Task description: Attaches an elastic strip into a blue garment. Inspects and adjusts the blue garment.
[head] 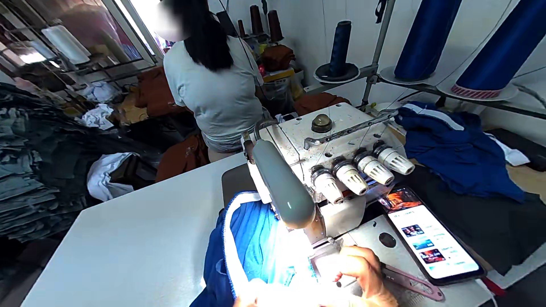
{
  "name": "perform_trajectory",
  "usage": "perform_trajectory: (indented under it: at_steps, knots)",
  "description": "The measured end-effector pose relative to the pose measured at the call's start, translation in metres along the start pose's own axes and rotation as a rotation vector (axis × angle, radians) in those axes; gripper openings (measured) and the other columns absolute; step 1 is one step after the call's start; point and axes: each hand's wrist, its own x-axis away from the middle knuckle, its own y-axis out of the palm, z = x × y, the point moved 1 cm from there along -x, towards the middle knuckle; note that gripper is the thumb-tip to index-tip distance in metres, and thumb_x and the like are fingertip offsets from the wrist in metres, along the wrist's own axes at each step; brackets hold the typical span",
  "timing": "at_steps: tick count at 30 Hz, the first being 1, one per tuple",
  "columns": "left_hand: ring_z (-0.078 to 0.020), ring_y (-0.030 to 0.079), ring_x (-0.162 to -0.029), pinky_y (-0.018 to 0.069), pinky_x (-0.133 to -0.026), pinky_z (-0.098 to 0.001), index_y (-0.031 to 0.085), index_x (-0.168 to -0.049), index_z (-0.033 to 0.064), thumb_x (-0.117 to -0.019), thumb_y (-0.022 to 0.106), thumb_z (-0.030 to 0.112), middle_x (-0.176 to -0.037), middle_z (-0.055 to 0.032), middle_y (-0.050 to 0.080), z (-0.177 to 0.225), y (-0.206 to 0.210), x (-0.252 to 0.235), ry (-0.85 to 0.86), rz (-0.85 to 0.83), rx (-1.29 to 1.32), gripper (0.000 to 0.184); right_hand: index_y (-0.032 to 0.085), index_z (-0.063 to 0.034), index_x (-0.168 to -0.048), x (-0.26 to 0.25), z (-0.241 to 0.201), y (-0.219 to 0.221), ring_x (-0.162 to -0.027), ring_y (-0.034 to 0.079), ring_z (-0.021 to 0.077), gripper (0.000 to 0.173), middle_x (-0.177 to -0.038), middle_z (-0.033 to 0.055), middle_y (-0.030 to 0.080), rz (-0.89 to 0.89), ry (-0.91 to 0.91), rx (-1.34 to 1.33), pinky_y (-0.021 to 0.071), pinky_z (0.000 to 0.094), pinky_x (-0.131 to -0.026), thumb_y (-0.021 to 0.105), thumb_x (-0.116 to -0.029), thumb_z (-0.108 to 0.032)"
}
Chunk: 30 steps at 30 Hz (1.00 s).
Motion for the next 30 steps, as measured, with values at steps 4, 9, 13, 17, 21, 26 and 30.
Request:
perform_trajectory:
  at_steps: [4,9,13,17,21,26,30]
  knots:
    - [-0.0253,0.063,-0.116,0.0351,-0.108,-0.0401,0.075,-0.106,0.0137,-0.0989,0.064,0.016,-0.112,-0.0083,0.076,-0.025,0.016,0.010,0.018,0.074,-0.049,0.013,0.072,-0.0201,-0.102,0.006,-0.001,0.008,-0.113,0.049,0.0117,0.013,-0.104,0.0017,0.056,0.033,0.078,-0.063,0.0313,0.0299,-0.107,0.060,-0.1036,-0.023]
    - [-0.0250,0.065,-0.116,0.0369,-0.110,-0.0399,0.079,-0.110,0.0136,-0.1000,0.059,0.009,-0.110,-0.0061,0.077,-0.025,0.013,0.008,0.006,0.046,-0.082,0.022,0.073,-0.0198,-0.105,0.004,0.001,0.013,-0.112,0.051,0.0116,0.013,-0.103,0.0026,0.057,0.045,0.121,-0.073,0.0338,0.0311,-0.105,0.061,-0.1028,-0.021]
    - [-0.0292,0.069,-0.112,0.0410,-0.110,-0.0428,0.079,-0.107,0.0077,-0.0968,0.062,0.004,-0.109,-0.0129,0.077,-0.024,0.011,0.005,-0.002,0.058,-0.059,0.020,0.072,-0.0163,-0.099,-0.001,-0.003,0.013,-0.113,0.051,0.0115,0.011,-0.102,0.0038,0.056,0.053,0.149,-0.077,0.0339,0.0308,-0.106,0.062,-0.1017,-0.020]
    - [-0.0326,0.068,-0.117,0.0390,-0.114,-0.0506,0.077,-0.110,0.0054,-0.0979,0.057,0.001,-0.117,-0.0184,0.074,-0.024,0.012,0.008,-0.025,0.019,-0.049,0.024,0.072,-0.0166,-0.102,-0.001,-0.002,0.017,-0.113,0.051,0.0105,0.011,-0.104,0.0031,0.057,0.087,0.143,-0.069,0.0346,0.0303,-0.105,0.061,-0.1023,-0.019]
    - [-0.0386,0.068,-0.117,0.0380,-0.113,-0.0605,0.077,-0.110,0.0019,-0.0948,0.057,-0.003,-0.116,-0.0191,0.074,-0.029,0.003,0.000,-0.053,-0.058,-0.003,0.026,0.070,-0.0151,-0.099,-0.008,0.002,0.024,-0.110,0.053,0.0093,0.012,-0.104,0.0031,0.057,0.148,0.130,-0.033,0.0381,0.0275,-0.102,0.060,-0.1024,-0.021]
    - [-0.0326,0.066,-0.123,0.0383,-0.116,-0.0553,0.077,-0.113,0.0026,-0.0937,0.054,-0.004,-0.121,-0.0149,0.074,-0.043,-0.001,-0.011,-0.063,-0.060,0.065,0.030,0.070,-0.0129,-0.095,-0.019,0.009,0.032,-0.107,0.054,0.0085,0.015,-0.102,0.0025,0.058,0.204,0.124,-0.006,0.0393,0.0263,-0.100,0.061,-0.1014,-0.022]
    - [-0.0313,0.066,-0.123,0.0410,-0.115,-0.0536,0.077,-0.113,0.0034,-0.0917,0.054,-0.004,-0.121,-0.0135,0.074,-0.058,-0.004,-0.017,-0.053,-0.067,0.102,0.032,0.071,-0.0108,-0.090,-0.024,0.012,0.038,-0.106,0.055,0.0090,0.014,-0.100,0.0034,0.059,0.234,0.131,0.008,0.0409,0.0237,-0.099,0.062,-0.0980,-0.017]
